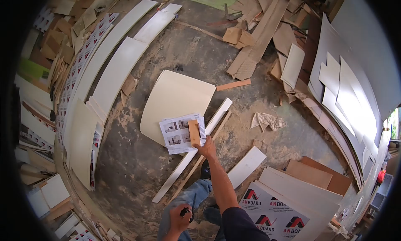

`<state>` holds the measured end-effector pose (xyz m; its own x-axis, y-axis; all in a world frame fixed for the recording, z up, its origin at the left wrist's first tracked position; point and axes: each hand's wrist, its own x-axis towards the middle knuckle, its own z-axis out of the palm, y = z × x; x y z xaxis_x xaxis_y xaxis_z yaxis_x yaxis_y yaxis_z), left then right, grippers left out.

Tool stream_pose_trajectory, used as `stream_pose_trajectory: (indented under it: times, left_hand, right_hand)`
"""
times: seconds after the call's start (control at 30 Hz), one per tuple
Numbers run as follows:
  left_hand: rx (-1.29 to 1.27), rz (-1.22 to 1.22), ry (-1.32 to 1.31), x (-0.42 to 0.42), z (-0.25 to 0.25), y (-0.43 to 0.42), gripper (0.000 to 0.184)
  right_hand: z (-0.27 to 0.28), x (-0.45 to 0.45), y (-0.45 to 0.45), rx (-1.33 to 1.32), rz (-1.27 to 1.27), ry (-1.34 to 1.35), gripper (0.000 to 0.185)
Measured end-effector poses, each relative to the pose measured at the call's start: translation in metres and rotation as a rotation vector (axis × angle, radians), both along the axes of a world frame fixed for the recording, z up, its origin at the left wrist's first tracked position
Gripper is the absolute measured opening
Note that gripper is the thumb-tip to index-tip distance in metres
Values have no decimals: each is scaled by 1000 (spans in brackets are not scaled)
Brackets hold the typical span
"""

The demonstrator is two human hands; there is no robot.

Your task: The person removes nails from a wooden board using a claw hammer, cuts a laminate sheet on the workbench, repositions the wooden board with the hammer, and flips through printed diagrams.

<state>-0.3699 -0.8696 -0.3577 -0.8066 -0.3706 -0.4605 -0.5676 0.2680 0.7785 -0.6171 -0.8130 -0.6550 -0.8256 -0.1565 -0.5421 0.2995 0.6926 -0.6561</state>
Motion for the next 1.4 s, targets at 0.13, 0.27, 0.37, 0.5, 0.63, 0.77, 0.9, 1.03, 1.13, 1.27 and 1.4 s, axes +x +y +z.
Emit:
stream_pose_trajectory:
  times: [0.13,0.27,0.37,0.5,0.63,0.77,0.9,1.03,1.13,1.27,1.4]
  left_hand:
    - [-107,-112,-182,-20,-11,-17,23]
    - [-85,-125,-254,-33,-12,-18,25]
    - [-147,-153,-257,-37,-10,-19,26]
    - [-166,-123,-308,-35,12,-6,28]
    - [-98,-126,-220,-28,7,-4,23]
    - [98,-152,-146,-6,-3,2,16]
    - [275,-240,-176,3,5,29,15]
    - [788,-240,-317,-6,57,60,24]
    - [883,-396,-451,-17,134,114,32]
    - [999,-485,-387,10,141,193,46]
    - [1206,-653,-307,46,228,269,63]
  right_hand:
    - [-27,-44,-35,87,23,-51,123]
    - [-51,-57,-44,242,-7,-29,113]
    - [-61,-58,-54,305,-31,72,77]
    - [-52,-42,-63,85,-151,-66,42]
    - [-2,-28,-31,-240,-313,-10,38]
    - [95,8,39,-530,-470,108,46]
    - [273,47,155,-743,-619,57,57]
    - [441,120,278,-814,-789,-39,62]
    - [557,209,347,-853,-979,130,60]
    - [651,350,400,-861,-1223,341,61]
    - [723,476,417,-858,-1280,571,65]
